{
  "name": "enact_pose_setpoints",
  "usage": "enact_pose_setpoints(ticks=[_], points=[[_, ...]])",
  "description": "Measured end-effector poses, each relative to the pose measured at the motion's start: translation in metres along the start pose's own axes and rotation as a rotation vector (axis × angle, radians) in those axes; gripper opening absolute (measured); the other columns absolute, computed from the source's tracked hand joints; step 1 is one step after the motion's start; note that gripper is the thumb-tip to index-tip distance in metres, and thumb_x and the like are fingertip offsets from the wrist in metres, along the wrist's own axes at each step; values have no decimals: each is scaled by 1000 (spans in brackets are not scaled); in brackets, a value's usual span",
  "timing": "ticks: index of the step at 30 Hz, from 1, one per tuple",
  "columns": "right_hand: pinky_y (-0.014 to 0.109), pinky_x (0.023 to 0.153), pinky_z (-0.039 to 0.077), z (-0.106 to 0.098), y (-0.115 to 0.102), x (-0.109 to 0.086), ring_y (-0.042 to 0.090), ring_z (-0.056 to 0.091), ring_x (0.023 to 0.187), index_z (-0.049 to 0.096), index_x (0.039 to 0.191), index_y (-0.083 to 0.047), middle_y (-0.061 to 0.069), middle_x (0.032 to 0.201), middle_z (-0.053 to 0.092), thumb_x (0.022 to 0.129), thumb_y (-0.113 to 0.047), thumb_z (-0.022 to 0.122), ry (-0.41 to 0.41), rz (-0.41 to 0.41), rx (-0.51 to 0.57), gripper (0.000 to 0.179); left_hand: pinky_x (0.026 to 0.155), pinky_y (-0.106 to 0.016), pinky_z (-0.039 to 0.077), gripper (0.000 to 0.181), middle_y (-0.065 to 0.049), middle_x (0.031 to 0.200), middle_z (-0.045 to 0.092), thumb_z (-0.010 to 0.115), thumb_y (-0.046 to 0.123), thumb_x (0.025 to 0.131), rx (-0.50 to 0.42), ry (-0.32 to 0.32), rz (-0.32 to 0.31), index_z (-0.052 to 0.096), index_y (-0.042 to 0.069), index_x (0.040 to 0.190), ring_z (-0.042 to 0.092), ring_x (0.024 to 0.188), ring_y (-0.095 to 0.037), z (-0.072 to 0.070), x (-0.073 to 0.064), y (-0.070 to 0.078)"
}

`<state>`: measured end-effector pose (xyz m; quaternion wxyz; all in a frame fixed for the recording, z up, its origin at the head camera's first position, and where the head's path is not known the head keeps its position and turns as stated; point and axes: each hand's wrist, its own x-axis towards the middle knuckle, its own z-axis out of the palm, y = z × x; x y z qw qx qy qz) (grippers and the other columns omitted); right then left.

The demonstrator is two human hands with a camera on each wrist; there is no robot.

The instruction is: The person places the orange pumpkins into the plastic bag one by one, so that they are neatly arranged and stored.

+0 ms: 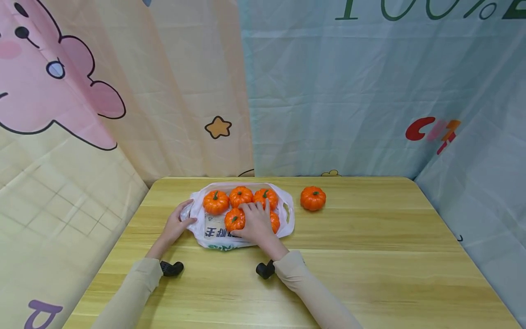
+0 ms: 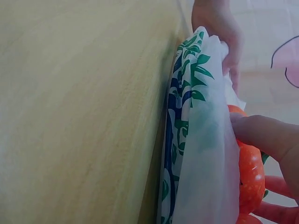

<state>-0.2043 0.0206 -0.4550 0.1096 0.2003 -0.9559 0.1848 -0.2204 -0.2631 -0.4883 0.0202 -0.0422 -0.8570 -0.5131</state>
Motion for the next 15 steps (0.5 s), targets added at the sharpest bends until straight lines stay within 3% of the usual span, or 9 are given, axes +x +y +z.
enact_pose_setpoints(ticks=[8, 15], points=[[60, 115, 19, -3, 1, 0, 29, 50, 116, 59, 123, -16, 7, 121, 61, 67, -57, 80, 5, -22, 14, 73, 118, -55, 20, 63, -20, 156, 27, 61, 7, 88, -4, -3, -7, 35, 9, 146, 24, 144, -38, 0, -1, 2], [56, 113, 26, -13, 5, -1, 29, 50, 114, 61, 121, -13, 7, 120, 62, 67, -52, 82, 71, -68, 68, 70, 118, -55, 20, 64, -20, 156, 27, 61, 7, 88, -4, -3, -18, 35, 10, 146, 25, 144, -38, 0, -1, 3]])
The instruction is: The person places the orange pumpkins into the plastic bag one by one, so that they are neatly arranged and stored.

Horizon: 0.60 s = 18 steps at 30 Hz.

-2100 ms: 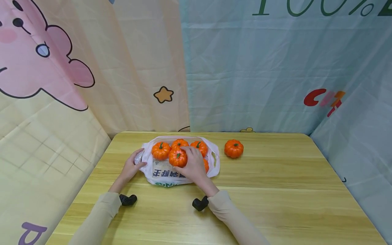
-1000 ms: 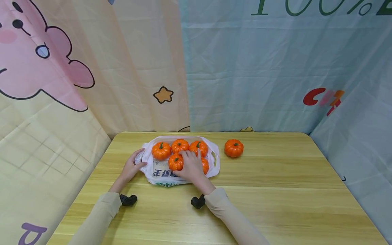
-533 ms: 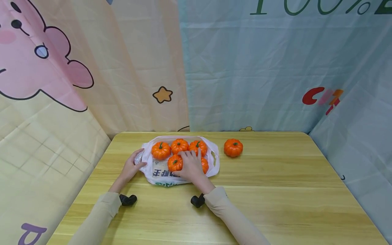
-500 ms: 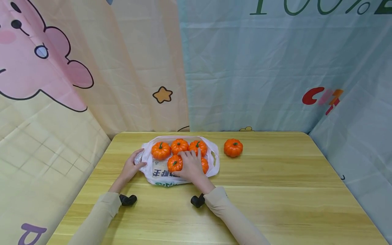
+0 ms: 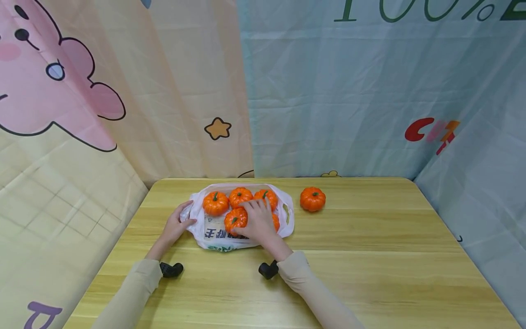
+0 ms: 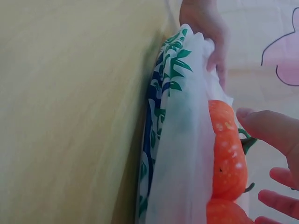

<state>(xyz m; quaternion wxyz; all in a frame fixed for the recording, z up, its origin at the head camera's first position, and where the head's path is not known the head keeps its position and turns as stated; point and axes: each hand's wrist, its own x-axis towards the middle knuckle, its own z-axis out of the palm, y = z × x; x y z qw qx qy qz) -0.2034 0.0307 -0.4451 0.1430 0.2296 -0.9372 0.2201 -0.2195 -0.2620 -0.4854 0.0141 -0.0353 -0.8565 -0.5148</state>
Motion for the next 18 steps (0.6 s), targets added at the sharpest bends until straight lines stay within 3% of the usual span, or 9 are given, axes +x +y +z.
enact_pose_setpoints(ticks=[5, 13, 18], points=[[49, 106, 35, -8, 9, -3, 28, 52, 108, 64, 117, -11, 6, 113, 64, 67, -44, 85, 113, -52, 49, 63, 118, -55, 20, 64, -20, 156, 27, 61, 7, 88, -6, 0, -4, 35, 10, 146, 25, 144, -38, 1, 1, -1], [48, 91, 43, -16, 32, -8, 27, 55, 97, 67, 107, -9, 6, 99, 67, 66, -24, 87, 389, -108, 117, 48, 118, -54, 21, 64, -20, 156, 27, 62, 7, 87, 0, 5, -11, 36, 10, 146, 25, 144, -38, 1, 1, -2], [46, 82, 44, -25, 48, -15, 28, 53, 91, 68, 105, -8, 10, 97, 67, 67, -21, 87, 475, -98, 105, 45, 118, -55, 19, 64, -19, 157, 26, 61, 7, 88, 14, 4, -13, 35, 11, 146, 23, 144, -38, 0, 1, -1]])
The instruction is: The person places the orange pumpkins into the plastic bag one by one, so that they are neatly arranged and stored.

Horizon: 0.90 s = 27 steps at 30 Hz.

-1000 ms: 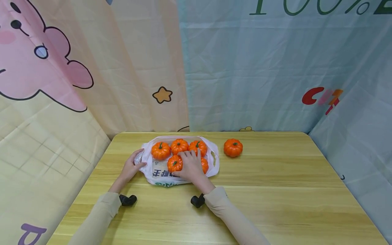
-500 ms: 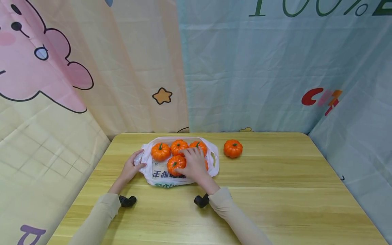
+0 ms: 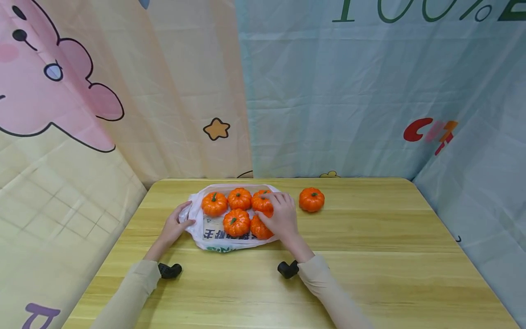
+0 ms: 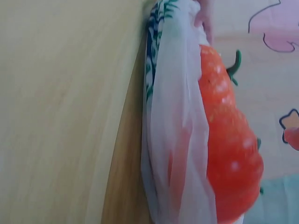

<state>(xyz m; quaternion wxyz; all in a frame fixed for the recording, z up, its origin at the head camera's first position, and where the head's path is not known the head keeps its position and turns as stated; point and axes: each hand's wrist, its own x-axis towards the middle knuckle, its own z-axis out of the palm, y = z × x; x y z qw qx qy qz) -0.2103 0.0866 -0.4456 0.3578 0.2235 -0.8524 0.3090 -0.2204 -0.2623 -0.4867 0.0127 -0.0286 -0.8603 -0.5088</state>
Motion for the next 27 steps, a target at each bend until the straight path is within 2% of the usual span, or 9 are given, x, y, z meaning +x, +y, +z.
enact_pose_setpoints(ticks=[9, 17, 22, 27], points=[[45, 77, 42, -22, 29, -8, 30, 52, 87, 69, 102, -6, 14, 94, 68, 64, -9, 86, 99, 47, -6, 42, 118, -55, 20, 63, -19, 156, 25, 61, 8, 88, 2, -3, -4, 35, 11, 146, 23, 144, -38, 0, -1, 1], [49, 86, 41, -38, 53, -19, 36, 53, 94, 67, 105, -2, 18, 99, 66, 63, -9, 86, 129, 108, -24, 46, 118, -56, 18, 64, -19, 157, 26, 62, 10, 89, 13, -6, -5, 35, 11, 147, 21, 145, -38, -1, 1, 0], [49, 86, 42, -46, 65, -26, 40, 51, 96, 64, 107, 3, 23, 102, 64, 61, -9, 88, 155, 189, -26, 54, 118, -56, 18, 64, -18, 157, 26, 62, 11, 89, 13, -9, -9, 35, 11, 147, 21, 145, -38, -1, 1, 0], [48, 90, 38, -48, 75, -31, 41, 49, 101, 61, 113, 6, 26, 107, 61, 63, -9, 87, 160, 282, 40, 58, 118, -55, 19, 63, -19, 156, 26, 62, 10, 89, -4, -11, -5, 35, 10, 146, 22, 145, -37, -1, 0, 1]])
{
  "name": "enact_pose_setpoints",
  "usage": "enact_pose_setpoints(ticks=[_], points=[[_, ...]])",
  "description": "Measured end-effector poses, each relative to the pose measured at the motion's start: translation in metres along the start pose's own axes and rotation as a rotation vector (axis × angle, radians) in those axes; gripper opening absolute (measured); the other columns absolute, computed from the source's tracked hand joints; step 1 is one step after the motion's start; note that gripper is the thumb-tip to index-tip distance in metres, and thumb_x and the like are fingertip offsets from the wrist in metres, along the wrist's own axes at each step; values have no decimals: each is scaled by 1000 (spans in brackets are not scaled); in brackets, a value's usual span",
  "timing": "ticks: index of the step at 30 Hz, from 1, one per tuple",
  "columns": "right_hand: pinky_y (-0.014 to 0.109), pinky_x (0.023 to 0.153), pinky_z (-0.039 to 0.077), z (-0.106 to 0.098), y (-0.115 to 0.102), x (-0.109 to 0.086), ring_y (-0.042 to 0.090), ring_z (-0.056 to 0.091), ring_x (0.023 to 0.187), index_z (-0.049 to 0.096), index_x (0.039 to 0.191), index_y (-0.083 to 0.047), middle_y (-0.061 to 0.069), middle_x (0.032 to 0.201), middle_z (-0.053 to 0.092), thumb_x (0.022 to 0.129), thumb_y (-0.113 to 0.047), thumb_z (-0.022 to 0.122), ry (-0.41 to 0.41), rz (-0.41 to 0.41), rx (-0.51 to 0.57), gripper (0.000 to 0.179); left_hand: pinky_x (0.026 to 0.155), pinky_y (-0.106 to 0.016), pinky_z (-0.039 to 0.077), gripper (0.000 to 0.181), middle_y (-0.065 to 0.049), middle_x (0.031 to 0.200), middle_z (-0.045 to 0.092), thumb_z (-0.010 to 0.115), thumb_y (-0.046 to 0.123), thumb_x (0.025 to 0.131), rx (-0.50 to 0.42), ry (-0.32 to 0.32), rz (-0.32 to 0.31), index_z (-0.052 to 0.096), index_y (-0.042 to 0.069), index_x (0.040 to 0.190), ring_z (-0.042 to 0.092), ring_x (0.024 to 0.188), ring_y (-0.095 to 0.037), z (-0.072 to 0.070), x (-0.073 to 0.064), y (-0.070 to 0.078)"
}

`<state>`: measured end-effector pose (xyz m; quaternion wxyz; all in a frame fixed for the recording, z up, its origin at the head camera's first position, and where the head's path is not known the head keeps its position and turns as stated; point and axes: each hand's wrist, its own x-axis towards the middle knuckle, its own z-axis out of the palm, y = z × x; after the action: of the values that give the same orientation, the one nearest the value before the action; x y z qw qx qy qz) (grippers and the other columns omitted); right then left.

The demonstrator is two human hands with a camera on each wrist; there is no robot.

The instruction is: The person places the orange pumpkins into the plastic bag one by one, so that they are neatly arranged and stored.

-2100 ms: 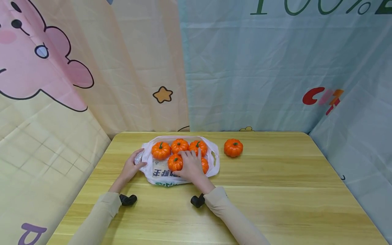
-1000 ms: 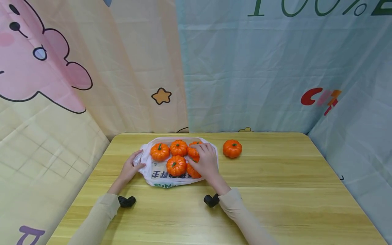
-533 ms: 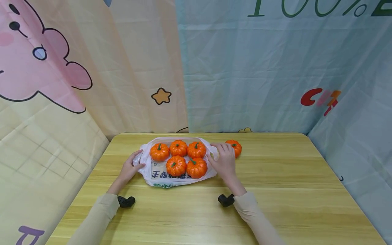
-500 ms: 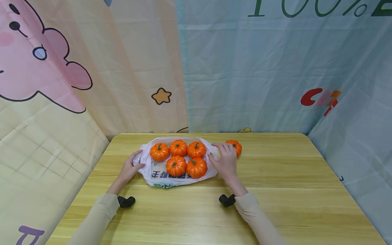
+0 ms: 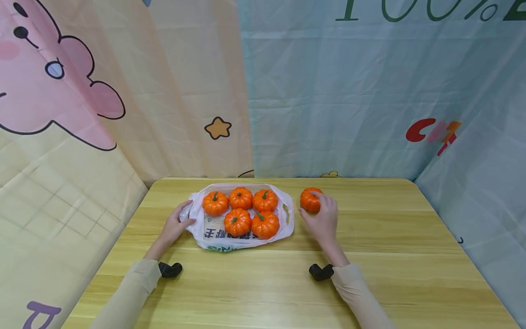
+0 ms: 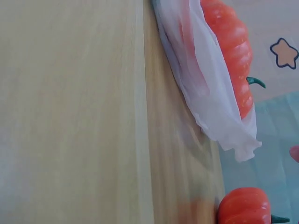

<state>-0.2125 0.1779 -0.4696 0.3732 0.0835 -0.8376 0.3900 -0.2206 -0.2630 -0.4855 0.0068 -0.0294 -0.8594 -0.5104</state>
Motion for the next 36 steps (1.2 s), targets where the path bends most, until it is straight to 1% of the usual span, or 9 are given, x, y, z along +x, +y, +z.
enact_pose_setpoints(ticks=[3, 7, 10, 15, 18, 21, 25, 33, 36], points=[[48, 93, 36, -1, 5, 0, 41, 48, 106, 58, 117, 6, 26, 113, 60, 63, -9, 87, -5, 64, 17, 62, 118, -55, 19, 63, -19, 156, 27, 62, 9, 89, -6, 2, 3, 35, 10, 146, 22, 145, -37, 0, -1, 1], [48, 90, 36, -2, 12, 0, 43, 45, 108, 54, 123, 6, 26, 120, 56, 64, -12, 88, -13, 157, 23, 70, 118, -55, 19, 64, -20, 156, 27, 62, 9, 88, -1, 5, 10, 35, 9, 146, 22, 144, -38, 0, -1, 2], [47, 91, 38, -1, 18, 2, 42, 44, 111, 51, 128, 4, 24, 127, 52, 67, -15, 87, -39, 268, 60, 73, 118, -56, 19, 64, -21, 156, 26, 62, 9, 88, 9, 3, 15, 34, 9, 147, 22, 144, -39, 0, 0, 1], [46, 97, 38, 1, 29, 5, 38, 44, 116, 44, 137, -1, 21, 138, 45, 73, -20, 83, -109, 496, 122, 78, 118, -55, 18, 64, -20, 156, 27, 63, 9, 88, 3, 7, 23, 35, 9, 146, 22, 145, -39, 0, 0, 0], [47, 99, 38, 2, 32, 6, 38, 43, 119, 38, 141, -2, 21, 142, 41, 75, -22, 81, -148, 574, 140, 81, 118, -55, 20, 64, -22, 154, 28, 63, 6, 87, -4, 11, 46, 37, 7, 145, 24, 143, -40, 1, 1, -1], [50, 101, 38, 3, 34, 9, 40, 42, 120, 35, 143, -1, 23, 144, 39, 76, -23, 80, -174, 602, 150, 84, 118, -53, 21, 64, -23, 153, 30, 64, 3, 86, -15, 16, 61, 38, 6, 145, 26, 143, -40, 0, 1, -3], [51, 104, 38, 5, 37, 13, 41, 41, 123, 33, 143, 1, 25, 145, 37, 76, -23, 80, -198, 613, 144, 85, 118, -53, 20, 64, -24, 154, 29, 64, 3, 87, -18, 9, 49, 37, 5, 145, 26, 143, -40, 0, 1, 0], [52, 108, 38, 9, 42, 17, 41, 40, 128, 30, 146, 1, 25, 149, 33, 77, -23, 79, -256, 627, 148, 88, 118, -53, 19, 63, -28, 152, 27, 60, -2, 87, -33, -9, 19, 34, -4, 144, 24, 142, -43, -3, -16, 36], [52, 111, 35, 11, 43, 17, 39, 38, 132, 30, 146, 1, 24, 149, 33, 78, -23, 79, -278, 621, 165, 87, 119, -53, 19, 62, -29, 152, 27, 59, -1, 88, -20, -13, 18, 33, -4, 145, 24, 142, -43, -3, -20, 43]])
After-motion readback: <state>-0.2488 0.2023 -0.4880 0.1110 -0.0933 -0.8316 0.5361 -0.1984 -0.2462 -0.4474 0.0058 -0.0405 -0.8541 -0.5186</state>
